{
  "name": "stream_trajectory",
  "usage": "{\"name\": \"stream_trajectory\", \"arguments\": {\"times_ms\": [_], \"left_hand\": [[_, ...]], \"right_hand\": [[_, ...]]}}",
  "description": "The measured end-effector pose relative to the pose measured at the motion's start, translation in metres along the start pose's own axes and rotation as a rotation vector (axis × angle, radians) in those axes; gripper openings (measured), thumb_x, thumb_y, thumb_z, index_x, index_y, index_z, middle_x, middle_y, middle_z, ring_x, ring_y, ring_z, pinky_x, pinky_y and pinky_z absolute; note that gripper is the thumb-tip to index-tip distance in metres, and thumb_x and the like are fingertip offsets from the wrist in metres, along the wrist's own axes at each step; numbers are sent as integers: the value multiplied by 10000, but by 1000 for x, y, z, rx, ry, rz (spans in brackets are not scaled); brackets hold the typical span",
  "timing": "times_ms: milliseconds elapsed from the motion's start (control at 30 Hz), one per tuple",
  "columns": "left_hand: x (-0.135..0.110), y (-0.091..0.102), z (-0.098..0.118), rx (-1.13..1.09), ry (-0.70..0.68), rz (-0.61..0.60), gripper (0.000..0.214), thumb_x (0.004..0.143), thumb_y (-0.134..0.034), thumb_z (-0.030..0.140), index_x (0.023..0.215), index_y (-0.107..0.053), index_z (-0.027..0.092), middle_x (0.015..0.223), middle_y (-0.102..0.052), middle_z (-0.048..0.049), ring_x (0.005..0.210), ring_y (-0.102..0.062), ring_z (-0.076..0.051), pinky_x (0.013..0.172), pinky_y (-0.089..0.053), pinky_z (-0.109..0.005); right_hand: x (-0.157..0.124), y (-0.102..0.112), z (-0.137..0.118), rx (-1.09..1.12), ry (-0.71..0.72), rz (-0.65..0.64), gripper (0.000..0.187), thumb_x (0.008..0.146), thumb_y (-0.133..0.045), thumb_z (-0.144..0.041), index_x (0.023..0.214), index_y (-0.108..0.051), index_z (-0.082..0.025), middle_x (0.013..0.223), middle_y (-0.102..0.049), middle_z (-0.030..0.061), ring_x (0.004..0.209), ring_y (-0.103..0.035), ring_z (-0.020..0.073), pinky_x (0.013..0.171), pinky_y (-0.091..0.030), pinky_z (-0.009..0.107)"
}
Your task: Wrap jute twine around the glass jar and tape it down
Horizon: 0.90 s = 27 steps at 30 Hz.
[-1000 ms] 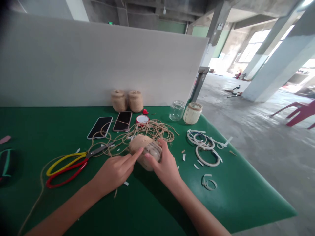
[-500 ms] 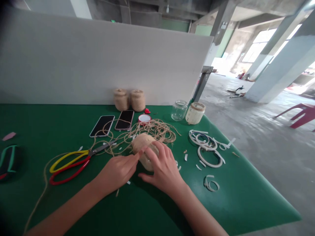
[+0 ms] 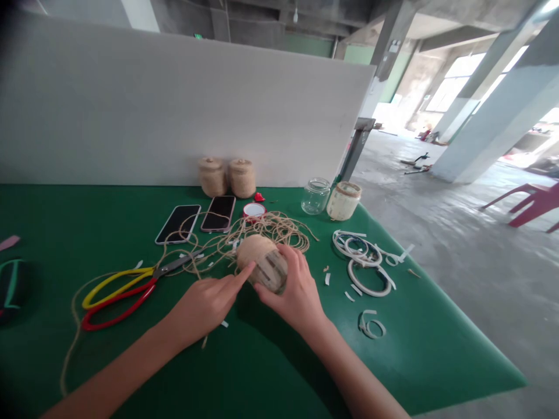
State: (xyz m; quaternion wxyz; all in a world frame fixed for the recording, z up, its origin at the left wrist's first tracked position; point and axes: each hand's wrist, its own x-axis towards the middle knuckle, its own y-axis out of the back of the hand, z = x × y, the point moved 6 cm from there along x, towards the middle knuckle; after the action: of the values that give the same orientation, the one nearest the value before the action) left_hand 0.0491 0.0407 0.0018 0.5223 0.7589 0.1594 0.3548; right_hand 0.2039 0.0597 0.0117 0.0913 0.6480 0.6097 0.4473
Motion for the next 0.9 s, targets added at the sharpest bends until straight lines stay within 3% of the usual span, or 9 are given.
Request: {"name": "stream_trajectory", "arguments": {"times_ms": [200, 633, 767, 900], "left_hand": [[0, 3, -2, 17, -6, 17, 595, 838, -322, 34, 1410, -172, 104, 636, -527, 12, 493, -497, -123, 451, -402, -232], [0, 9, 5, 8, -47, 44, 540, 841, -356, 36, 1369, -247, 67, 653, -531, 6, 523, -517, -135, 460, -405, -257], [-1, 5, 0, 23, -31, 31, 557, 850, -371, 48, 1385, -226, 92, 658, -524, 13, 520, -514, -138, 454, -408, -265], [-2, 1, 2, 14, -28, 17, 559, 852, -371, 44, 1386, -212, 73, 661, -523, 14, 520, -517, -141, 446, -415, -271]], "right_hand": [[-1, -3, 3, 98, -103, -12, 686, 680, -667, -334, 1252, -298, -240, 1147, -496, 79, 1082, -501, 234, 910, -442, 406], [0, -5, 4, 102, -106, -28, 665, 688, -657, -307, 1249, -309, -228, 1137, -495, 78, 1079, -490, 223, 917, -438, 391], [0, -4, 3, 57, -88, -21, 665, 700, -646, -337, 1258, -302, -220, 1143, -504, 86, 1077, -503, 227, 907, -447, 387], [-1, -1, -6, -128, -12, -49, 622, 741, -591, -405, 1273, -322, -225, 1176, -520, 100, 1078, -519, 259, 853, -473, 406]]}}
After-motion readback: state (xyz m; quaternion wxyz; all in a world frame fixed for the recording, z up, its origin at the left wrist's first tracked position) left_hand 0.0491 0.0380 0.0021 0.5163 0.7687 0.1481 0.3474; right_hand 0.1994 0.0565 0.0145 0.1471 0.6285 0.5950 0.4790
